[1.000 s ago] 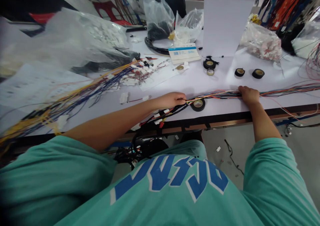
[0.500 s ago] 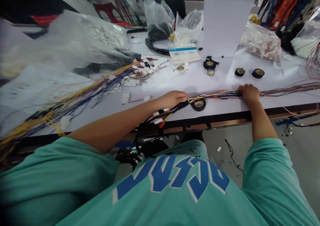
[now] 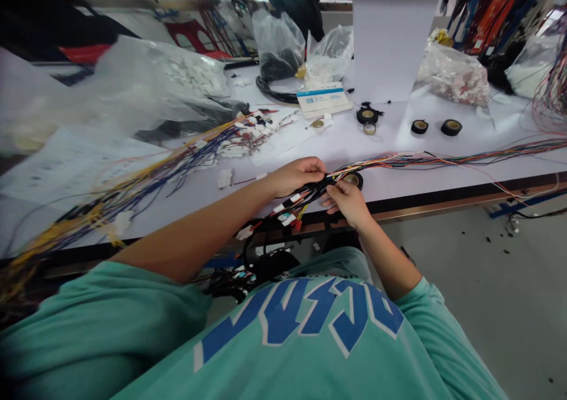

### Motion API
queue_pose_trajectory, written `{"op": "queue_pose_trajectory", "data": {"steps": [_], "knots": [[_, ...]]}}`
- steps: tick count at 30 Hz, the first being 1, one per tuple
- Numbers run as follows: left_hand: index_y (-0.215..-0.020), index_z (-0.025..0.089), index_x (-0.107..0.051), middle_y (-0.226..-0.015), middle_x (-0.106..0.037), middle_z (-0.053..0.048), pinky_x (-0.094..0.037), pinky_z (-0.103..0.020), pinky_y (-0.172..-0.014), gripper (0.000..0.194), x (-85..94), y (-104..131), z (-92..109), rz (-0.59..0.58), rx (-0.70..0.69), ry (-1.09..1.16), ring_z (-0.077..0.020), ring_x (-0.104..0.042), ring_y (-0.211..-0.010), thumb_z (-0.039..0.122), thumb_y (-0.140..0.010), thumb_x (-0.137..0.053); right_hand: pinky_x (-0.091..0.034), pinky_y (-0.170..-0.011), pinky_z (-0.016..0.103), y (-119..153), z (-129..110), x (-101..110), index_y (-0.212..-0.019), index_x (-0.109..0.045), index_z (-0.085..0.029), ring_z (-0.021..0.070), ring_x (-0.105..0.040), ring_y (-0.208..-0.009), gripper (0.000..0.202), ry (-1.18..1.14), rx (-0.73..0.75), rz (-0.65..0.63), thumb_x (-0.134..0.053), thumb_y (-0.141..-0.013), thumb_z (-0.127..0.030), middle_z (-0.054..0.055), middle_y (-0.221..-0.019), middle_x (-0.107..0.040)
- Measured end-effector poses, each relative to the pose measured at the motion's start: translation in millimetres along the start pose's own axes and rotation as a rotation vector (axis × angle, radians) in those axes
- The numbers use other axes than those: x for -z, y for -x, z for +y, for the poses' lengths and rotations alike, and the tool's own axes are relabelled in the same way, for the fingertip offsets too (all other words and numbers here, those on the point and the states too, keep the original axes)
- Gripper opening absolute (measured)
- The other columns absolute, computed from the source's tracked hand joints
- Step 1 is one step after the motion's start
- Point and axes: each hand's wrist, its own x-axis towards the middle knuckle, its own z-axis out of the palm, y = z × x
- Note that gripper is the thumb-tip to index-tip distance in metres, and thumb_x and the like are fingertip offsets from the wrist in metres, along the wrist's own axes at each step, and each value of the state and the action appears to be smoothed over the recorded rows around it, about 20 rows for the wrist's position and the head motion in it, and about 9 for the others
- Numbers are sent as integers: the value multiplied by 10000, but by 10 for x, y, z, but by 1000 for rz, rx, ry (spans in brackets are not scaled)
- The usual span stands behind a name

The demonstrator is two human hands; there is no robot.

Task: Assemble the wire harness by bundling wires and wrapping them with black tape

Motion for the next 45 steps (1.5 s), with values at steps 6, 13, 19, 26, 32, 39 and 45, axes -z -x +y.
{"op": "queue_pose_trajectory", "data": {"steps": [6,13,19,26,32,39,45], "knots": [[-843,164,-596,-875,-623,-44,-436,-316,-813,165,31,93,97,50,-192,-560,-172,-560,-856,216,-739,-478,-424,-366,161,-38,25,-11,-630,-464,-170,47,-488,-391,289,-98,-2,53,-664,-668,-375,-55,-511,-564],[-842,169,-625,-836,-648,-67,-401,-296,-717,228,-46,131,341,61,-50,-882,-207,-567,-836,225,-755,-422,-494,-458,189,-76,150,-112,-807,-504,-208,79,-589,-558,326,-282,44,53,-702,-624,-391,-74,-647,-556],[-780,191,-622,-666,-609,-7,-341,-253,-606,193,100,-31,457,-140,77,-785,-154,-533,-668,228,-682,-460,-414,-362,165,-130,231,-142,-738,-432,-207,62,-512,-437,456,-345,51,17,-747,-541,-472,-106,-509,-479],[-628,146,-611,-469,-437,5,-316,-280,-593,139,119,-169,515,-288,184,-692,-135,-426,-532,158,-590,-478,-403,-350,169,-143,258,-198,-671,-393,-206,53,-444,-359,437,-318,39,120,-717,-579,-485,-112,-400,-447],[-582,132,-600,-450,-382,11,-282,-262,-560,267,86,-210,547,-260,176,-764,-119,-370,-521,310,-721,-458,-373,-335,175,-188,294,-220,-697,-368,-217,56,-429,-336,400,-281,62,175,-682,-614,-450,-118,-427,-449],[-566,162,-497,-479,-422,35,-283,-244,-534,154,92,-233,453,-165,452,-303,-88,-404,-466,182,-713,-538,-495,-731,317,25,85,265,-773,-529,-190,164,-606,-815,91,562,439,340,-469,-740,-129,43,-853,-646],[-541,151,-485,-468,-416,45,-159,-245,-472,211,90,-226,412,-96,532,-66,-37,-258,-379,163,-733,-572,-320,-978,459,-20,20,373,-1031,-595,-148,276,-491,-1144,306,1275,471,217,-509,-740,-101,129,-1085,-646]]}}
